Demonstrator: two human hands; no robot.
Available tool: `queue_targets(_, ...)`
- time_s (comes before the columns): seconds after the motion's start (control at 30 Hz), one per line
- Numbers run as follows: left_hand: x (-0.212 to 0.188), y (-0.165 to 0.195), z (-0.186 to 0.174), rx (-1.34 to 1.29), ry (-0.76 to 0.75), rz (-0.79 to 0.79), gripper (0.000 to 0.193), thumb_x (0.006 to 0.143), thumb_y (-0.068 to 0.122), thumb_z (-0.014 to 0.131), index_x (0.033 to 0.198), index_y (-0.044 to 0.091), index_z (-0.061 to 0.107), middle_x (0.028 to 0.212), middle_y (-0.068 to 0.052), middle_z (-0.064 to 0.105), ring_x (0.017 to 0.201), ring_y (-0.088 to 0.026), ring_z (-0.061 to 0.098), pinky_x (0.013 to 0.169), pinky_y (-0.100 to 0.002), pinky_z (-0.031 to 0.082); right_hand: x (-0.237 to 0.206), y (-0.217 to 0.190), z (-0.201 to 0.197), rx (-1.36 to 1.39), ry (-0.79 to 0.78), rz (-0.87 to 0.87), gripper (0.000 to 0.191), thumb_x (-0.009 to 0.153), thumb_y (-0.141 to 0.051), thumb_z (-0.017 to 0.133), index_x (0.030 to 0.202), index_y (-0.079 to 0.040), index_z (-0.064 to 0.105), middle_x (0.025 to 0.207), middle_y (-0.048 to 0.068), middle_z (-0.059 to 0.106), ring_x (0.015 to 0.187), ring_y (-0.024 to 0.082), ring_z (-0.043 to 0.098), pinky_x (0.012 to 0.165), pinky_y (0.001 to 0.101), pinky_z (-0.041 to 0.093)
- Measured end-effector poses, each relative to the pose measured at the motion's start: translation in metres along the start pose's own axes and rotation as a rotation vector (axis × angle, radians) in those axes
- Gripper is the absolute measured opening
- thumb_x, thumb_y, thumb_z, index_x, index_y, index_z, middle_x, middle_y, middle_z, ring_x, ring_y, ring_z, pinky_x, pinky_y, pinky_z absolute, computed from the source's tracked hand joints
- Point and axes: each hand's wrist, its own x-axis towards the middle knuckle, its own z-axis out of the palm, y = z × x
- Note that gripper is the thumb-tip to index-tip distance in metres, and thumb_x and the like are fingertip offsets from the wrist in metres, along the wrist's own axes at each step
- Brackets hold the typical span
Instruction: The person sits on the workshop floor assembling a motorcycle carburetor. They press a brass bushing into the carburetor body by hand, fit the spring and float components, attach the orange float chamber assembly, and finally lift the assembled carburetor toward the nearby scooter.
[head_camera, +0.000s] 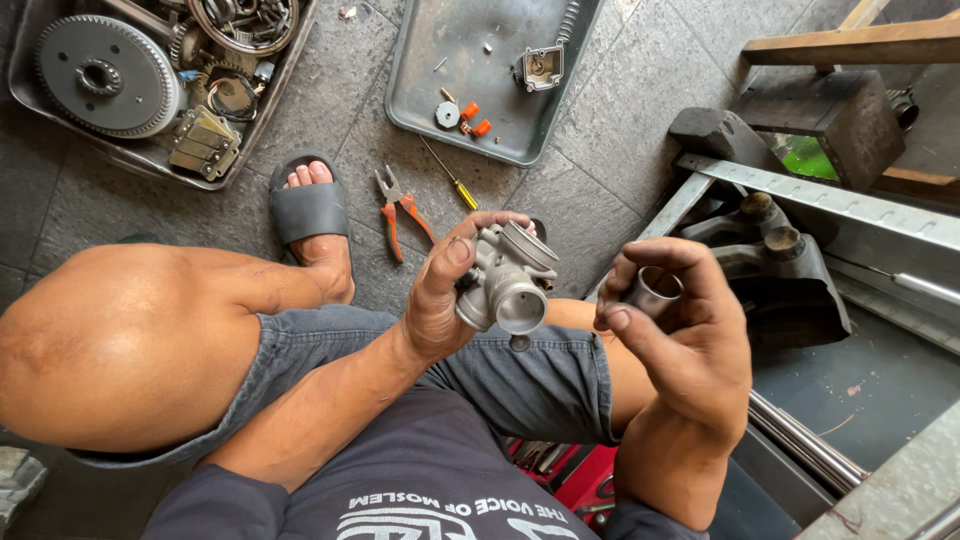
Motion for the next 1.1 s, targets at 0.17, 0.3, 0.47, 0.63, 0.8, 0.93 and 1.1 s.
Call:
queue_targets(0.17,0.001,0.002,0.003,0.03,-0.035,-0.014,0.078,0.096,0.05,0.071,0.145,-0.005,0.044,0.126,-0.021,0.063,0.116,-0.029,0.068,0.103,-0.044,0.057,-0.005,0.012,-0.014,0.229,-0.007,-0.047,0.029,0.104,-0.007,0.061,0.127,0.009,0.057,0.095,0.017,0.064,0.075,0.016,0.061,0.065,0.0259,0.051)
queue_targets(0.3,0.0,0.003,0.002,0.03,-0.056,-0.023,0.083,0.095,0.053,0.073,0.146,-0.006,0.045,0.131,-0.02,0.06,0.114,-0.029,0.067,0.098,-0.045,0.059,0.0,0.009,-0.017,0.317,-0.074,-0.067,0.044,0.114,-0.027,0.051,0.132,0.013,0.051,0.105,0.023,0.063,0.082,0.02,0.058,0.075,0.0291,0.049)
queue_targets(0.47,0.001,-0.001,-0.001,-0.005,-0.034,-0.026,0.085,0.093,0.054,0.075,0.145,-0.006,0.044,0.135,-0.018,0.058,0.121,-0.028,0.065,0.099,-0.047,0.059,-0.006,-0.002,-0.015,0.266,-0.072,-0.009,0.064,0.098,-0.025,0.062,0.147,0.013,0.043,0.122,0.029,0.061,0.098,0.027,0.061,0.09,0.038,0.052)
queue_targets(0.63,0.001,-0.002,-0.005,-0.016,-0.051,-0.044,0.08,0.098,0.053,0.072,0.148,-0.003,0.045,0.132,-0.023,0.059,0.115,-0.033,0.067,0.097,-0.047,0.06,-0.013,0.006,-0.024,0.144,-0.086,-0.153,0.061,0.103,-0.028,0.072,0.141,0.015,0.052,0.113,0.027,0.067,0.097,0.031,0.071,0.094,0.0438,0.059)
queue_targets(0.8,0.004,-0.007,-0.005,0.012,0.014,0.003,0.073,0.098,0.05,0.066,0.145,-0.002,0.045,0.139,-0.023,0.059,0.119,-0.032,0.066,0.101,-0.045,0.058,-0.008,0.027,-0.029,0.162,0.021,-0.105,0.063,0.109,-0.041,0.067,0.124,0.019,0.06,0.094,0.024,0.071,0.075,0.026,0.071,0.07,0.0368,0.06)
queue_targets(0.93,0.006,-0.01,-0.003,0.022,0.051,0.047,0.069,0.1,0.048,0.065,0.143,-0.002,0.046,0.139,-0.024,0.06,0.12,-0.031,0.065,0.107,-0.044,0.053,0.001,0.03,-0.019,0.268,-0.016,-0.044,0.067,0.116,-0.045,0.053,0.131,0.02,0.057,0.094,0.023,0.069,0.071,0.021,0.063,0.062,0.0308,0.052)
queue_targets(1.1,0.007,-0.01,-0.002,0.05,0.071,0.053,0.069,0.099,0.05,0.065,0.142,-0.001,0.046,0.137,-0.025,0.06,0.12,-0.031,0.064,0.105,-0.044,0.052,0.008,0.011,-0.013,0.404,-0.139,0.028,0.066,0.105,-0.035,0.049,0.147,0.016,0.045,0.108,0.025,0.067,0.082,0.025,0.065,0.069,0.0354,0.054)
